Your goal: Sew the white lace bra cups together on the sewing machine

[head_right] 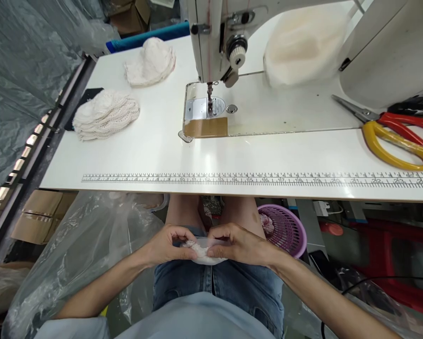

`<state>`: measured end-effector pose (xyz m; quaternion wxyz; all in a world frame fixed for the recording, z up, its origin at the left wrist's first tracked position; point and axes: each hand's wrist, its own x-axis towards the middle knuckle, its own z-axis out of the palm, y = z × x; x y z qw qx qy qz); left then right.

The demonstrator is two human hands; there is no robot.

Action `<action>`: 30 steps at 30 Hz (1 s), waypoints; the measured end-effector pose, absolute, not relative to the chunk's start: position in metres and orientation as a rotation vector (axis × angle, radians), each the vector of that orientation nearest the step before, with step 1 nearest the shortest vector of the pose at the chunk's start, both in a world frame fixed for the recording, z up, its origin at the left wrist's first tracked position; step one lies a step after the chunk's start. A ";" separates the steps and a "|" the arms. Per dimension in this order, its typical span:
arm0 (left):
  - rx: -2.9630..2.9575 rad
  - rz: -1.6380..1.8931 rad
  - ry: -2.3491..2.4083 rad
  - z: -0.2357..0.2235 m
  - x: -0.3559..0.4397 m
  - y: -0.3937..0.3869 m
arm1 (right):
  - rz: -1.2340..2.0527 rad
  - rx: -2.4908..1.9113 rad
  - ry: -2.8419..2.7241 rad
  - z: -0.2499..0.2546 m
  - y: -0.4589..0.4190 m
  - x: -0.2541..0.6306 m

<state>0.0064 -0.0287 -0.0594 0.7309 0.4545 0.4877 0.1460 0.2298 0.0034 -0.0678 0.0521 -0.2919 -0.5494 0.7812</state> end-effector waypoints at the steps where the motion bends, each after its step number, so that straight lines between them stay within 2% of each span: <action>1: 0.988 0.330 1.071 -0.060 0.006 -0.030 | 2.369 -0.898 -1.660 -0.068 0.003 0.230; 11: 0.826 0.509 1.141 -0.076 0.017 -0.045 | 2.325 -0.925 -1.596 -0.073 -0.002 0.233; 19: 0.752 0.576 1.146 -0.072 0.019 -0.048 | 2.251 -0.941 -1.662 -0.073 -0.004 0.233; 30: 1.009 0.436 1.225 -0.055 0.023 -0.046 | 2.137 -0.944 -1.868 -0.067 -0.011 0.227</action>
